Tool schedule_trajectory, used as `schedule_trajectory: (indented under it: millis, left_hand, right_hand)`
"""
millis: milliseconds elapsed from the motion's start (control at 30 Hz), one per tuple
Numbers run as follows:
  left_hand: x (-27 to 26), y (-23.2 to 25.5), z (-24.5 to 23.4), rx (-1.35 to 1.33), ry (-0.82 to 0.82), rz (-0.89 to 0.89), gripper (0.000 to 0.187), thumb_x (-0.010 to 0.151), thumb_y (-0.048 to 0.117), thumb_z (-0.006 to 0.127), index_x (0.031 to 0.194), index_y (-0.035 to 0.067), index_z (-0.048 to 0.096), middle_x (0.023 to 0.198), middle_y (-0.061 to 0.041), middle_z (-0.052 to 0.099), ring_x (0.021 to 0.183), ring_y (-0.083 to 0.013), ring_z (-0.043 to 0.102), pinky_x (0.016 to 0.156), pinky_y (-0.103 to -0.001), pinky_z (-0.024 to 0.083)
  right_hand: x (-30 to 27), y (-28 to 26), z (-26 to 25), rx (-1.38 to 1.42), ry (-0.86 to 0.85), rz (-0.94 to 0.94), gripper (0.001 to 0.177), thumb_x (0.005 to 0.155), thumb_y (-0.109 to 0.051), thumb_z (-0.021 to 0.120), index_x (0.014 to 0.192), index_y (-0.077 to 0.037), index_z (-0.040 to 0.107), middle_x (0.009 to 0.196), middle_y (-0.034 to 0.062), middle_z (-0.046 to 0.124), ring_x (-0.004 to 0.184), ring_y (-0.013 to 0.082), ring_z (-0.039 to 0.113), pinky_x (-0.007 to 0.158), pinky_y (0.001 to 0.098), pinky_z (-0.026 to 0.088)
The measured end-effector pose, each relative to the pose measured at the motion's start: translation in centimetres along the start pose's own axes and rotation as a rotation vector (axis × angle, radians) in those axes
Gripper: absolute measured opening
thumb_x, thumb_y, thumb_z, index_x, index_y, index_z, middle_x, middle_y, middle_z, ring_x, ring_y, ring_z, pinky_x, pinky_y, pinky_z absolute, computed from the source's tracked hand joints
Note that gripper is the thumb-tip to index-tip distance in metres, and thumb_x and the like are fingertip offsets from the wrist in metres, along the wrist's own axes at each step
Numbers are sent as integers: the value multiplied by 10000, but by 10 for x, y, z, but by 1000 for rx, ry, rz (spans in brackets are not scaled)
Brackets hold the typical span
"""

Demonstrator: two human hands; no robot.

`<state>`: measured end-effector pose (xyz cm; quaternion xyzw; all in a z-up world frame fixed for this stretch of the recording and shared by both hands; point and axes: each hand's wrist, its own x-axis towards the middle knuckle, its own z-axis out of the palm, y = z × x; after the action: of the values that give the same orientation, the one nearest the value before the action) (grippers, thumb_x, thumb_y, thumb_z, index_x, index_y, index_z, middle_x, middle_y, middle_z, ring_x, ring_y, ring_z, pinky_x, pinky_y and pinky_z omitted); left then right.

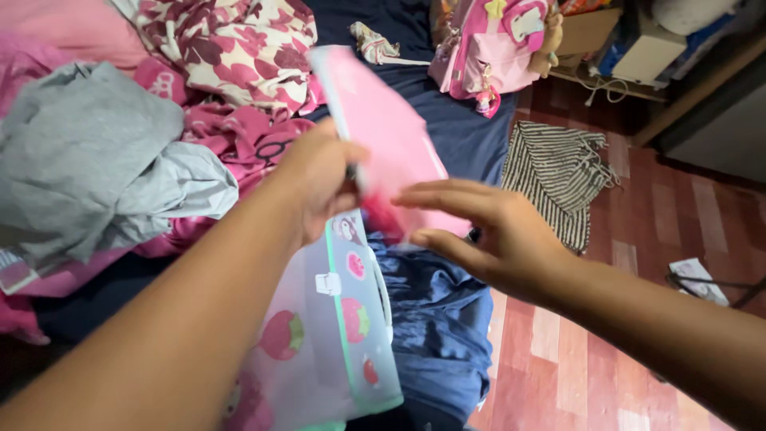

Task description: The person sits on a bed and packs a small pink backpack. They open a translucent document pouch, open a pink pencil case, unscrew and re-cap a small spray bottle, place the pencil case and spray bottle into the pouch, put a notebook into the pouch, close it, and then handle clothing items and the backpack, tucking a cloth item into the backpack.

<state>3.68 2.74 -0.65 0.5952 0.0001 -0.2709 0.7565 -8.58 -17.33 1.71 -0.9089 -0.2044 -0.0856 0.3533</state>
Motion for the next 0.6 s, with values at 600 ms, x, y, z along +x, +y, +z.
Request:
schedule_trajectory:
  millis: [600]
  left_hand:
    - [-40, 45, -45, 627, -484, 298, 495, 865, -16, 586, 1336, 114, 664, 1202, 3, 745, 1112, -112, 685, 999, -282, 528]
  right_hand:
    - [-26, 11, -44, -166, -15, 481, 741, 703, -351, 875, 1343, -66, 632, 1275, 148, 684, 1209, 256, 642, 1060, 424, 491]
